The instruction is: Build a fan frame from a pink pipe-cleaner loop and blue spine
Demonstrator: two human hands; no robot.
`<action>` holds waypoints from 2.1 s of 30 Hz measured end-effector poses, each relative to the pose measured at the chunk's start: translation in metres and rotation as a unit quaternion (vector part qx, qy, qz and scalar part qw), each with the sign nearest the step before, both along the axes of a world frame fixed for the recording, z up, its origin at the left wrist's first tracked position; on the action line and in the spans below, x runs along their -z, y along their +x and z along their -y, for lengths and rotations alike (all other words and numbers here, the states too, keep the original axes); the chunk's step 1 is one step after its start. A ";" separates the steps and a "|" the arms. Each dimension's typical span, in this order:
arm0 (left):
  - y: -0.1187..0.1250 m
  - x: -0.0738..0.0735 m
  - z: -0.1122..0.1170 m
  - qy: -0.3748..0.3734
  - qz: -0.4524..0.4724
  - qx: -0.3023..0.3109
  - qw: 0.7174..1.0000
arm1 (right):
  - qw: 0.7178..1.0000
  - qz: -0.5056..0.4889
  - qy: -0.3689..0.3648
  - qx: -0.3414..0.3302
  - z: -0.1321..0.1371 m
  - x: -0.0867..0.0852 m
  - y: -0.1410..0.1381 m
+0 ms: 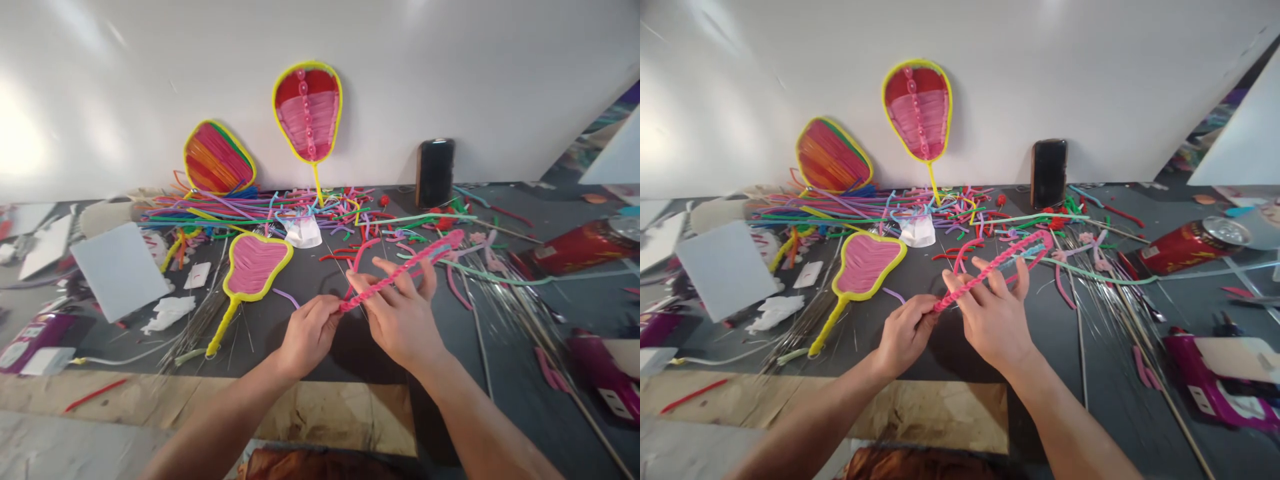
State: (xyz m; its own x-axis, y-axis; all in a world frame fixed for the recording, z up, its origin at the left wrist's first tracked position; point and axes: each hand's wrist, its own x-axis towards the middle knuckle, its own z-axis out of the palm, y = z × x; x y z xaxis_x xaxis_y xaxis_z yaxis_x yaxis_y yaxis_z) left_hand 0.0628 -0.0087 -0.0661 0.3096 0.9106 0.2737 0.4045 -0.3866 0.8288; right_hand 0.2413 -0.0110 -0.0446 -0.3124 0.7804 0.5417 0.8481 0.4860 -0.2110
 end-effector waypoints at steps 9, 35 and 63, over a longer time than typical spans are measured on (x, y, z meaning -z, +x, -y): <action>0.006 0.006 0.002 -0.158 0.087 -0.037 0.983 | 0.999 0.003 -0.019 -0.038 0.000 0.006 -0.004; 0.010 0.007 -0.004 -0.278 0.282 -0.053 0.917 | 0.814 -0.496 -0.289 -0.091 0.009 0.013 -0.016; 0.004 -0.004 -0.014 -0.431 0.449 -0.028 0.782 | 0.969 -0.112 0.007 -0.220 0.007 0.023 -0.029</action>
